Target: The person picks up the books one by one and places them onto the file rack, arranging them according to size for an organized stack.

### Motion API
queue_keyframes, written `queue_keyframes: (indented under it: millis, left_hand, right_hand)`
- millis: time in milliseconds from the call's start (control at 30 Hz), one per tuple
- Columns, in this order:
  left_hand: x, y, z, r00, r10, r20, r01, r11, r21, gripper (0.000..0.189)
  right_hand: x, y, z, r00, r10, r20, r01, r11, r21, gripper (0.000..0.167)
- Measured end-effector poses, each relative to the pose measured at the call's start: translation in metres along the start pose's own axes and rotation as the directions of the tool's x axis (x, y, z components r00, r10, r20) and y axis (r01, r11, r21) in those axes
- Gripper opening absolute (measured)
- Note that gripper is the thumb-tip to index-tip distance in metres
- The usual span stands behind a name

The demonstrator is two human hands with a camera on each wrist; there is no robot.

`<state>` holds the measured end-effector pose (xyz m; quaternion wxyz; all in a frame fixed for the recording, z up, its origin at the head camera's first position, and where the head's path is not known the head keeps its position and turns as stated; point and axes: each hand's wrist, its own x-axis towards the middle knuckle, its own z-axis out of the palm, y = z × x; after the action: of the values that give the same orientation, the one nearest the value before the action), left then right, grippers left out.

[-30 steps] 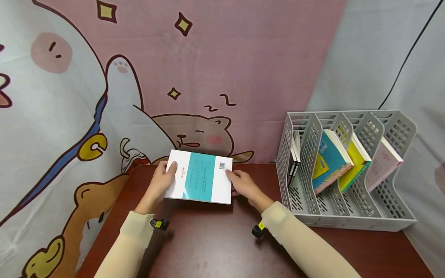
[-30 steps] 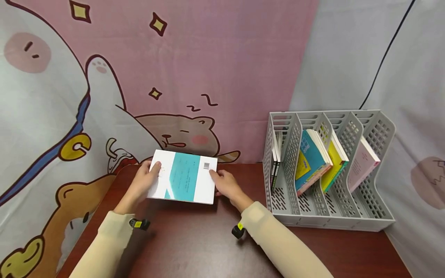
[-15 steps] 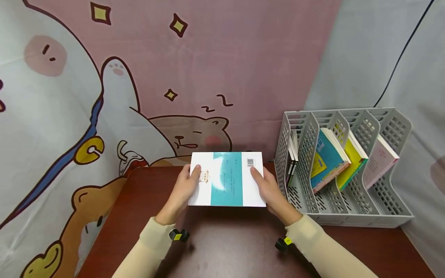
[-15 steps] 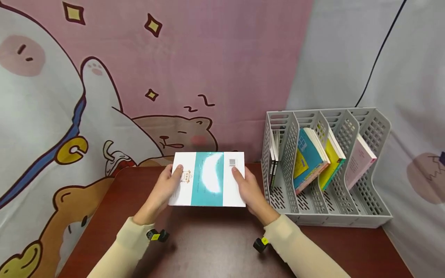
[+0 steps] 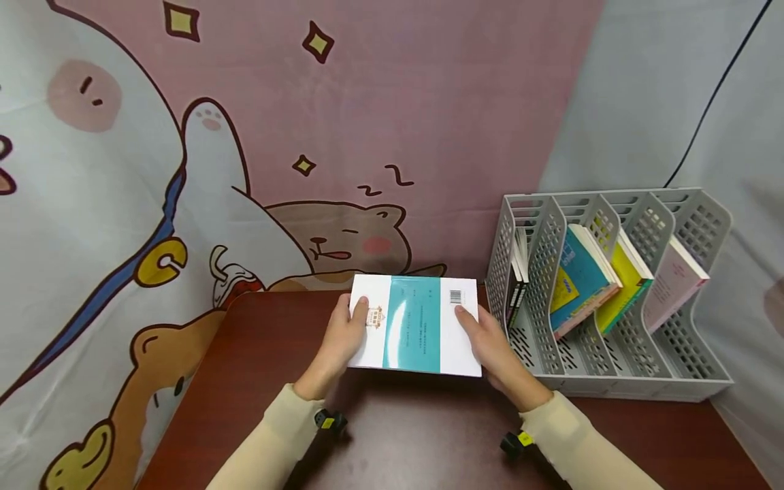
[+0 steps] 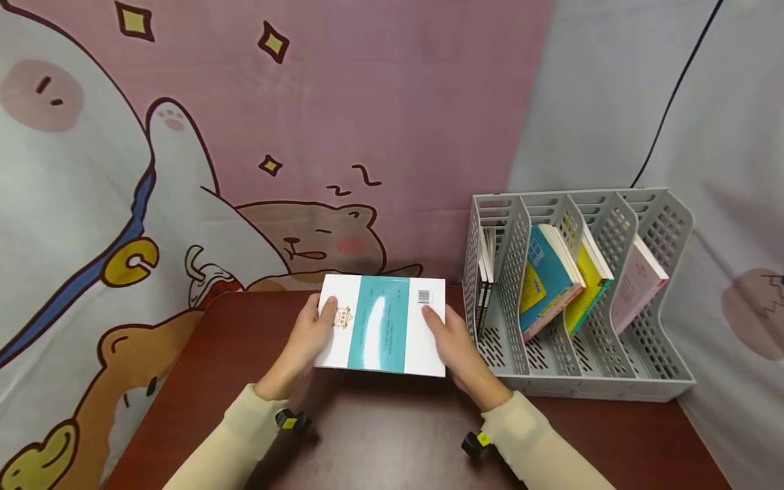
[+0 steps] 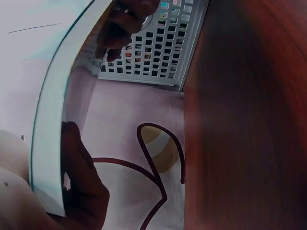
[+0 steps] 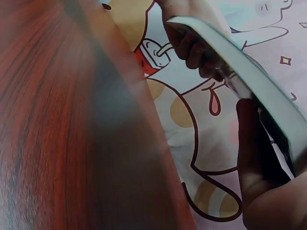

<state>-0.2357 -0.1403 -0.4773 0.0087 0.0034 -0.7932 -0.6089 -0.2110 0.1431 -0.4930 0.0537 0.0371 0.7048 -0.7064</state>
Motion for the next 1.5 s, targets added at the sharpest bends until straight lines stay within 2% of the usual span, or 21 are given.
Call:
queue_keyframes:
  millis: [67, 167, 233, 300, 367, 400, 500, 533, 567, 600, 667, 733, 833, 900, 967, 1167, 1267, 1333, 1400, 1500]
  left_hand:
    - [0.002, 0.002, -0.003, 0.999, -0.015, 0.038, 0.016, 0.999, -0.027, 0.037]
    - [0.004, 0.006, -0.008, 0.991, -0.030, 0.131, 0.035, 0.999, -0.039, 0.039]
    - [0.008, 0.010, -0.015, 0.978, -0.039, 0.204, 0.046, 0.999, -0.026, 0.040]
    - [0.013, 0.013, -0.023, 0.958, -0.039, 0.283, 0.044, 0.999, -0.012, 0.041]
    - [0.021, 0.017, -0.031, 0.931, -0.042, 0.363, 0.043, 0.999, 0.005, 0.041]
    - [0.025, 0.019, -0.035, 0.914, -0.039, 0.405, 0.036, 0.999, 0.017, 0.041]
    - [0.034, 0.023, -0.040, 0.852, -0.017, 0.523, -0.026, 0.997, 0.075, 0.040]
    - [0.037, 0.025, -0.039, 0.833, -0.008, 0.553, -0.055, 0.994, 0.096, 0.039]
    - [0.039, 0.026, -0.038, 0.820, 0.010, 0.572, -0.092, 0.989, 0.115, 0.039]
    - [0.041, 0.026, -0.036, 0.810, 0.023, 0.585, -0.126, 0.983, 0.135, 0.039]
    - [0.045, 0.026, -0.031, 0.804, 0.041, 0.594, -0.179, 0.968, 0.176, 0.037]
    - [0.049, 0.024, -0.028, 0.809, 0.050, 0.585, -0.213, 0.953, 0.214, 0.035]
    - [0.055, 0.021, -0.027, 0.824, 0.031, 0.566, -0.213, 0.942, 0.259, 0.034]
    - [0.058, 0.021, -0.028, 0.838, 0.022, 0.545, -0.195, 0.945, 0.262, 0.035]
    - [0.062, 0.021, -0.031, 0.859, 0.020, 0.512, -0.165, 0.956, 0.241, 0.035]
    - [0.066, 0.022, -0.036, 0.937, 0.034, 0.349, -0.063, 0.996, 0.071, 0.043]
    - [0.062, 0.023, -0.028, 0.964, 0.027, 0.266, -0.007, 0.997, -0.073, 0.052]
    - [0.057, 0.024, -0.020, 0.973, 0.014, 0.232, 0.024, 0.987, -0.157, 0.055]
    - [0.048, 0.028, -0.009, 0.973, -0.004, 0.230, 0.050, 0.979, -0.197, 0.056]
    - [0.031, 0.036, 0.005, 0.964, -0.011, 0.264, 0.054, 0.986, -0.155, 0.057]
  right_hand:
    - [0.001, -0.002, -0.005, 1.000, 0.001, 0.023, -0.001, 1.000, 0.000, 0.049]
    - [0.003, -0.008, -0.016, 0.999, -0.003, 0.048, 0.004, 1.000, -0.011, 0.047]
    - [0.003, -0.015, -0.023, 0.996, 0.003, 0.088, -0.003, 1.000, -0.010, 0.047]
    - [0.002, -0.022, -0.028, 0.986, 0.027, 0.164, -0.023, 0.999, -0.022, 0.047]
    - [0.000, -0.027, -0.032, 0.957, 0.058, 0.283, -0.048, 0.998, -0.043, 0.050]
    - [-0.002, -0.030, -0.032, 0.933, 0.077, 0.351, -0.061, 0.997, -0.058, 0.052]
    - [-0.008, -0.033, -0.026, 0.833, 0.131, 0.537, -0.096, 0.991, -0.094, 0.060]
    - [-0.010, -0.032, -0.023, 0.804, 0.145, 0.577, -0.107, 0.989, -0.100, 0.062]
    - [-0.011, -0.030, -0.020, 0.784, 0.155, 0.601, -0.113, 0.988, -0.107, 0.065]
    - [-0.012, -0.028, -0.017, 0.772, 0.157, 0.615, -0.114, 0.988, -0.109, 0.066]
    - [-0.014, -0.023, -0.013, 0.780, 0.152, 0.607, -0.108, 0.988, -0.109, 0.066]
    - [-0.015, -0.017, -0.010, 0.806, 0.129, 0.577, -0.076, 0.990, -0.115, 0.062]
    - [-0.017, -0.013, -0.009, 0.836, 0.091, 0.542, -0.026, 0.992, -0.125, 0.056]
    - [-0.017, -0.011, -0.008, 0.848, 0.064, 0.526, 0.010, 0.991, -0.136, 0.055]
    - [-0.016, -0.010, -0.007, 0.860, 0.043, 0.509, 0.029, 0.991, -0.133, 0.055]
    - [-0.013, -0.012, -0.006, 0.919, -0.032, 0.394, 0.077, 0.992, -0.101, 0.053]
    - [-0.012, -0.014, -0.003, 0.948, -0.082, 0.309, 0.112, 0.990, -0.080, 0.050]
    - [-0.012, -0.016, 0.002, 0.962, -0.117, 0.245, 0.137, 0.989, -0.063, 0.049]
    - [-0.011, -0.019, 0.008, 0.972, -0.155, 0.175, 0.164, 0.986, -0.037, 0.048]
    - [-0.010, -0.023, 0.017, 0.977, -0.201, 0.068, 0.201, 0.980, -0.001, 0.047]
